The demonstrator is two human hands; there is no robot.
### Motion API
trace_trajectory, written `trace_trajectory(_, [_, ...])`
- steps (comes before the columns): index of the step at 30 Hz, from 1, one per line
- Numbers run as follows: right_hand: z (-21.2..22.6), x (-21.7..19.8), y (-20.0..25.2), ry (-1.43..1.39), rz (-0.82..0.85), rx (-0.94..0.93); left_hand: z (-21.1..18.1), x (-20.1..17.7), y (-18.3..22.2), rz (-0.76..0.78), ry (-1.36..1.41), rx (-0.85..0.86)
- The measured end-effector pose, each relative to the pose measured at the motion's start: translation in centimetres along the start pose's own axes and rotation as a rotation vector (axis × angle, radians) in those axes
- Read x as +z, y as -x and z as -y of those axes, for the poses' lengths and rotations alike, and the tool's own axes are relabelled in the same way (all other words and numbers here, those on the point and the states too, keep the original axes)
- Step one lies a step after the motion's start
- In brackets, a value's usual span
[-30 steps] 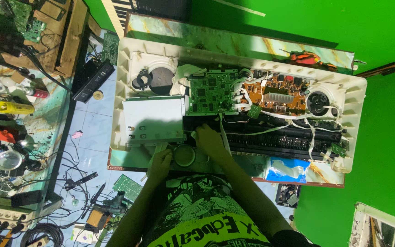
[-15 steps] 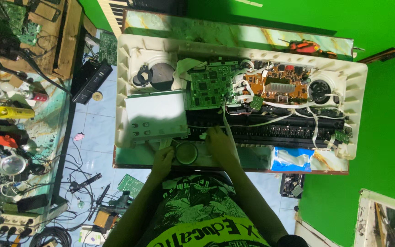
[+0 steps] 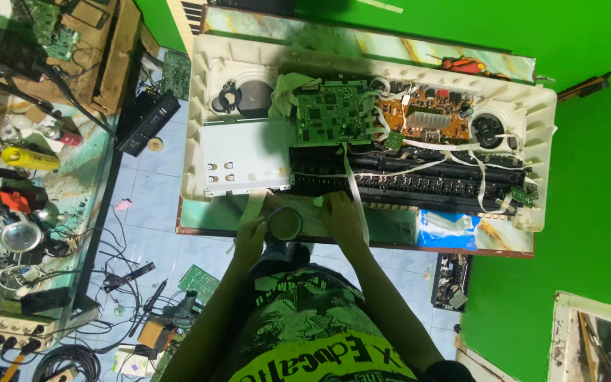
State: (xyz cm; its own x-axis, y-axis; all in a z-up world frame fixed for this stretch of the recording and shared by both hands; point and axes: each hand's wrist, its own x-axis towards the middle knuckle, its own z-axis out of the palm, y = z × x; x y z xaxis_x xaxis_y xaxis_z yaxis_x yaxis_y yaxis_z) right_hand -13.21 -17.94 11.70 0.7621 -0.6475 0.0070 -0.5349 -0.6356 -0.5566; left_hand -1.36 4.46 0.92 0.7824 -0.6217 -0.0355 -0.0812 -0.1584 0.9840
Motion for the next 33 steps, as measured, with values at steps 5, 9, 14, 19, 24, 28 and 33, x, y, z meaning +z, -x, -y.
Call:
trace_trajectory(5, [1.9,-3.4,2.8,-0.193,0.073,0.1,2.2,1.8,1.9,0.035,0.041,0.009])
trace_trajectory(9, [1.1,-2.5,5.1,-0.386,0.087,-0.088,2.0,2.1,3.6,0.069,0.053,-0.026])
trace_trajectory(14, [0.3,-1.0,8.2,-0.476,0.183,-0.119,0.4,3.0,4.4,0.023,0.102,-0.058])
trace_trajectory(19, [-1.1,1.3,9.4,-0.468,0.188,-0.065,3.5,3.4,4.3,0.016,0.081,-0.037])
trace_trajectory(24, [-2.9,3.8,8.6,-0.596,0.162,-0.132,6.3,3.9,3.6,-0.014,0.045,-0.026])
trace_trajectory(28, [-2.9,3.5,7.7,-0.449,0.146,-0.128,5.5,4.0,3.1,0.04,0.117,-0.07])
trace_trajectory(33, [-2.1,2.4,6.6,-0.339,0.18,-0.16,5.2,4.3,2.7,0.043,0.107,-0.173])
